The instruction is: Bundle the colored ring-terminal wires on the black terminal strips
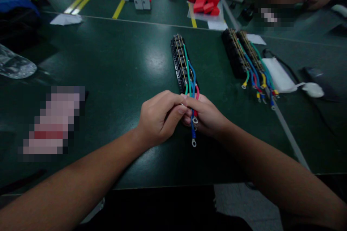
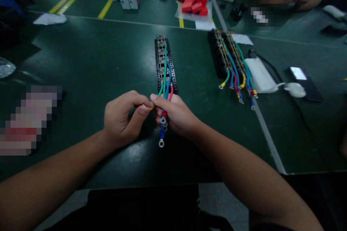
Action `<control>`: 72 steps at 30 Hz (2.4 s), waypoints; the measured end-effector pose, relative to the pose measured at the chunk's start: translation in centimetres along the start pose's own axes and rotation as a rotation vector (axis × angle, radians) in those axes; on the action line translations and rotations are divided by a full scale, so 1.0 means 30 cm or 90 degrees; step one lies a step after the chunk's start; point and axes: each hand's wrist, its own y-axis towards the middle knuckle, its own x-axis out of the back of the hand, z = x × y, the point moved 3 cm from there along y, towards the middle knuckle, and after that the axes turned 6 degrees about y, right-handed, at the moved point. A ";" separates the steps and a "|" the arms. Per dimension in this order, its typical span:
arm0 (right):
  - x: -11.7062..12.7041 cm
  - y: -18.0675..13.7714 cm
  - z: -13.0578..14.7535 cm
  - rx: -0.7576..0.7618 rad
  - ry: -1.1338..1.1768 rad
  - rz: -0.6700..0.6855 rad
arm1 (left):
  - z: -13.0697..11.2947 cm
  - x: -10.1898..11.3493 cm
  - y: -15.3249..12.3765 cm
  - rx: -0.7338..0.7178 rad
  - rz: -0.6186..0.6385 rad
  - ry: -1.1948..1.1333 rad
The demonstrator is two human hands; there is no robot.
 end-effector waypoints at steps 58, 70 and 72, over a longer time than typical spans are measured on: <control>0.013 -0.007 -0.016 0.009 -0.155 -0.036 | 0.009 -0.022 0.029 0.230 0.076 -0.217; 0.000 -0.014 -0.003 -0.009 -0.108 -0.023 | -0.003 -0.001 0.021 0.153 0.064 -0.198; -0.001 -0.014 -0.002 -0.009 -0.101 -0.026 | -0.003 -0.003 0.020 0.162 0.066 -0.211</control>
